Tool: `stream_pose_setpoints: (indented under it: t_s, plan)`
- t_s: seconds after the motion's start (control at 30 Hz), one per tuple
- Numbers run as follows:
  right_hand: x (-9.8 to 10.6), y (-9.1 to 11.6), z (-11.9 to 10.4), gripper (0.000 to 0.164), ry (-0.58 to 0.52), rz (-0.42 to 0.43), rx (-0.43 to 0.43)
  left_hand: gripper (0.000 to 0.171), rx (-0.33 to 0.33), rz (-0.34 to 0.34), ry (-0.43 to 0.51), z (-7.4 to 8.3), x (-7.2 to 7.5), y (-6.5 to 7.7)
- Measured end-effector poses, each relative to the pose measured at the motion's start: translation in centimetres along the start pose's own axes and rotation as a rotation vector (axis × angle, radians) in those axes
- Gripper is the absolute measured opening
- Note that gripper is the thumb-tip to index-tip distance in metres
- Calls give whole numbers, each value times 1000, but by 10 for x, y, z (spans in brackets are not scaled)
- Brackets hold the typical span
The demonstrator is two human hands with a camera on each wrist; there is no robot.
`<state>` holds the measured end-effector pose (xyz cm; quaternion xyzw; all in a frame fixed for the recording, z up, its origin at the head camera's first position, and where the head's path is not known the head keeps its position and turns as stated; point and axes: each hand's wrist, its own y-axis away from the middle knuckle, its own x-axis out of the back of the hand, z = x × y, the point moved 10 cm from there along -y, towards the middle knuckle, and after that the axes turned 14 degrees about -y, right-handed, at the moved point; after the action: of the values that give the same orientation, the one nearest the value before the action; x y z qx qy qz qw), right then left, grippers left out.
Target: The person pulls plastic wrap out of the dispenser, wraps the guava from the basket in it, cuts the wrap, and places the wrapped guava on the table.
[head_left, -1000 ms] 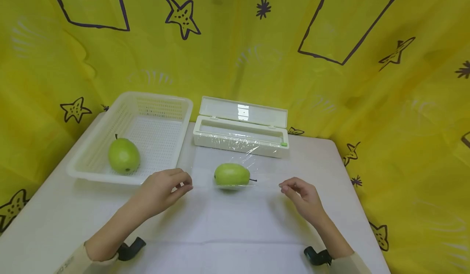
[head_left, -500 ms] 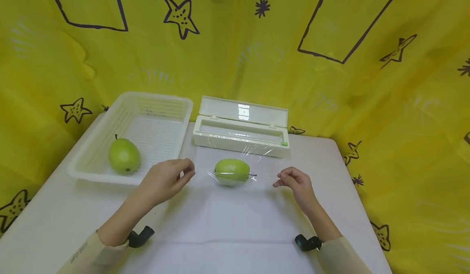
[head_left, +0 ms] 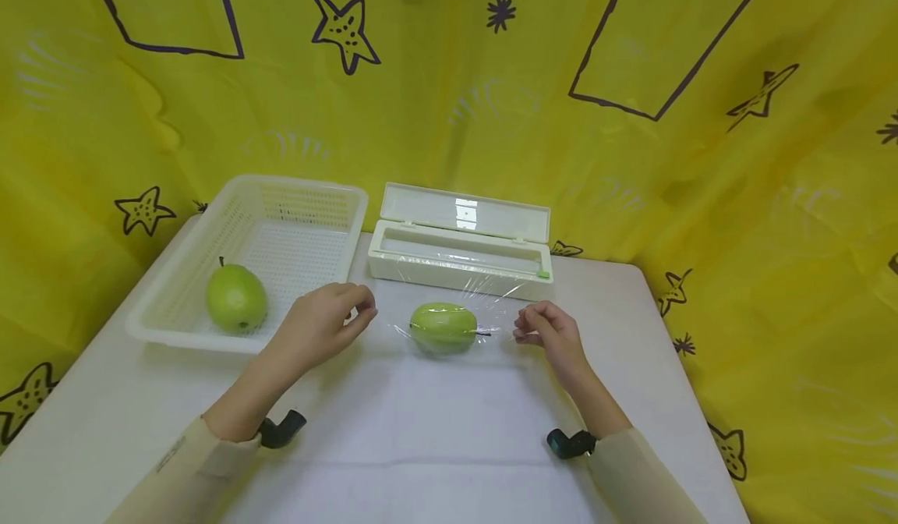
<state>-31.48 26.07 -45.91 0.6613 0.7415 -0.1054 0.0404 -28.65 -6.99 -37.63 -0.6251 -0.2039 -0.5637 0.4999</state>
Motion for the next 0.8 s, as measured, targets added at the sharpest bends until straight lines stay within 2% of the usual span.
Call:
stream_pose_setpoints:
  t_s: [0.2, 0.43, 0.67, 0.8]
  plan:
    - [4, -10, 6, 37, 17, 82, -54, 4, 29, -31, 3, -9, -7, -8]
    - [7, -17, 9, 34, 63, 142, -102, 5, 37, -55, -3, -14, -7, -17]
    - [5, -21, 6, 13, 48, 196, -157, 4, 52, -78, -10, -16, -6, -27]
    - [0, -21, -2, 13, 78, 210, -160, 5, 54, -102, -22, -17, -7, -32]
